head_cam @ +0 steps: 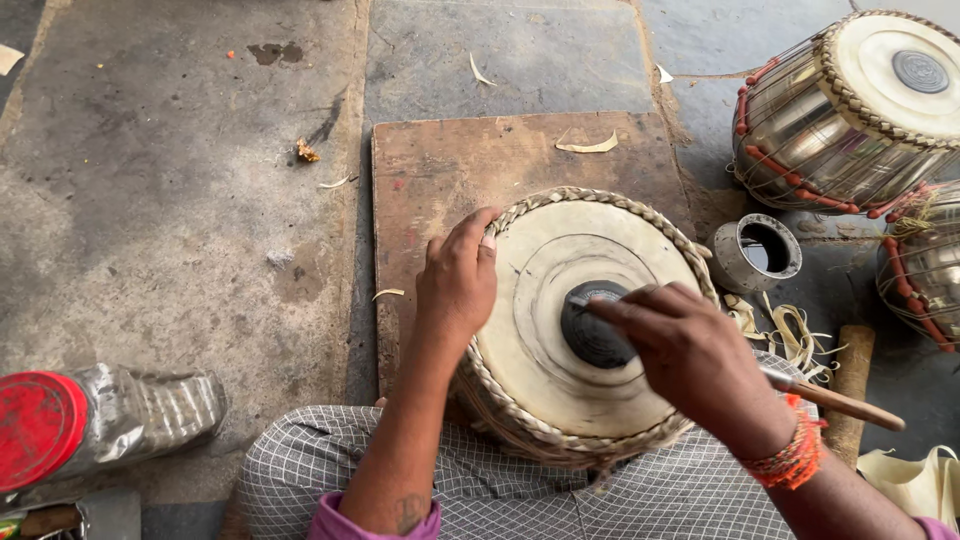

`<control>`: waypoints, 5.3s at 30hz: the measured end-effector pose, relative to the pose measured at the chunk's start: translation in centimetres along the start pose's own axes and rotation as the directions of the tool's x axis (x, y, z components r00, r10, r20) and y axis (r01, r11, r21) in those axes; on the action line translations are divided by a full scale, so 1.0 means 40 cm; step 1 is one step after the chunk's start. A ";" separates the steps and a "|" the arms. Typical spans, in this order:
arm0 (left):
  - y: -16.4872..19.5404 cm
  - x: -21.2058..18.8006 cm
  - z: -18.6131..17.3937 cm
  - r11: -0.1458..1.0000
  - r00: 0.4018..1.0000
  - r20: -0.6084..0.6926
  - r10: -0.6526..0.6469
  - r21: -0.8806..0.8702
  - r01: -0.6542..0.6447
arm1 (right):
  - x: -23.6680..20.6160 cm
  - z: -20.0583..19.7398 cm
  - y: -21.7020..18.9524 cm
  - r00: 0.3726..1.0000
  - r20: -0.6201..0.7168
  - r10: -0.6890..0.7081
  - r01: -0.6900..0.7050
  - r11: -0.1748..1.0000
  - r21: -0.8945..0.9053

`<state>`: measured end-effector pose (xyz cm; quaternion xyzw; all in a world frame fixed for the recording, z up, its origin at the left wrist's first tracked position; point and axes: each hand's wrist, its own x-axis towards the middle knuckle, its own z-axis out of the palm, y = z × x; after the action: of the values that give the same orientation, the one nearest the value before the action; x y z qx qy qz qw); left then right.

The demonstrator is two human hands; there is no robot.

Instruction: The person sits on the floor and rubs a dark paste onto the central black patch of a tabla drum head, first using a small cloth-wrapped applicator and later a small stone-like tool, periodically rewrapping the cloth and dipping toward a small bowl of liquid. Finished tabla drums sit nearby on the floor.

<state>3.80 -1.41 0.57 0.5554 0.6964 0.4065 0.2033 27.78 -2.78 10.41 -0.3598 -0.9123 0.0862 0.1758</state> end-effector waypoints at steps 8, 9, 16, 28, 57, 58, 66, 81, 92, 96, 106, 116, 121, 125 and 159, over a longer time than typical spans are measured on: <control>-0.029 0.045 -0.020 0.969 0.976 -0.010 0.218 -0.112 -0.218 | 0.023 -0.010 0.024 0.999 -0.050 0.009 -0.016 0.992 -0.127; -0.031 0.052 -0.020 0.975 0.984 0.103 0.145 -0.186 -0.124 | 0.034 -0.007 0.021 0.998 -0.060 -0.005 -0.004 0.989 -0.148; -0.012 0.043 -0.013 0.965 0.983 0.171 0.067 -0.261 -0.020 | 0.011 -0.007 0.003 0.987 0.098 -0.129 0.140 0.984 -0.109; -0.015 0.036 -0.017 0.966 0.988 0.093 0.121 -0.242 -0.096 | 0.000 0.006 0.015 0.978 0.132 -0.159 0.173 0.980 -0.099; -0.031 0.033 -0.017 0.996 0.986 0.150 -0.070 -0.038 0.077 | 0.038 -0.058 0.036 0.992 -0.029 0.119 -0.116 0.989 0.093; -0.027 0.028 -0.020 0.985 0.965 0.194 -0.174 0.033 0.171 | 0.041 -0.055 0.035 0.988 0.003 0.154 -0.153 0.986 0.057; -0.019 0.079 -0.039 0.967 0.960 0.269 0.080 -0.253 -0.010 | 0.068 0.000 0.045 1.000 -0.011 -0.029 0.029 0.999 -0.022; -0.005 0.075 -0.036 0.974 0.957 0.288 0.023 -0.222 0.044 | 0.081 -0.002 0.053 0.989 0.132 -0.060 0.069 0.995 -0.067; -0.006 0.066 -0.033 0.986 0.967 0.253 -0.031 -0.153 0.072 | 0.042 -0.006 0.025 0.984 0.115 -0.137 0.134 0.991 0.030; 0.020 0.028 -0.042 0.977 0.957 0.195 -0.213 0.027 0.212 | 0.036 -0.033 0.038 0.999 0.036 -0.027 0.023 0.994 0.105; -0.024 0.090 -0.037 0.968 0.950 0.312 0.020 -0.243 0.060 | 0.096 -0.008 0.048 0.999 -0.024 -0.025 0.024 0.999 -0.047; -0.039 0.085 -0.025 0.952 0.949 0.314 -0.017 -0.284 0.111 | 0.082 0.007 0.029 0.979 0.134 -0.155 0.164 0.985 -0.053; -0.030 0.080 -0.030 0.946 0.956 0.292 0.041 -0.319 0.057 | 0.115 0.000 0.064 0.990 0.072 -0.119 0.124 0.990 -0.068; -0.026 0.077 -0.032 0.954 0.951 0.309 -0.033 -0.275 0.123 | 0.118 0.007 0.058 0.972 0.102 -0.213 0.223 0.970 -0.093; -0.032 0.071 -0.016 0.965 0.943 0.331 0.035 -0.257 0.055 | 0.071 0.019 0.018 0.981 0.158 -0.111 0.150 0.952 -0.268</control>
<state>1.69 0.96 0.42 0.5807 0.5948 0.3944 0.3918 26.01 -0.33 10.22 -0.3128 -0.9472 -0.0298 0.0639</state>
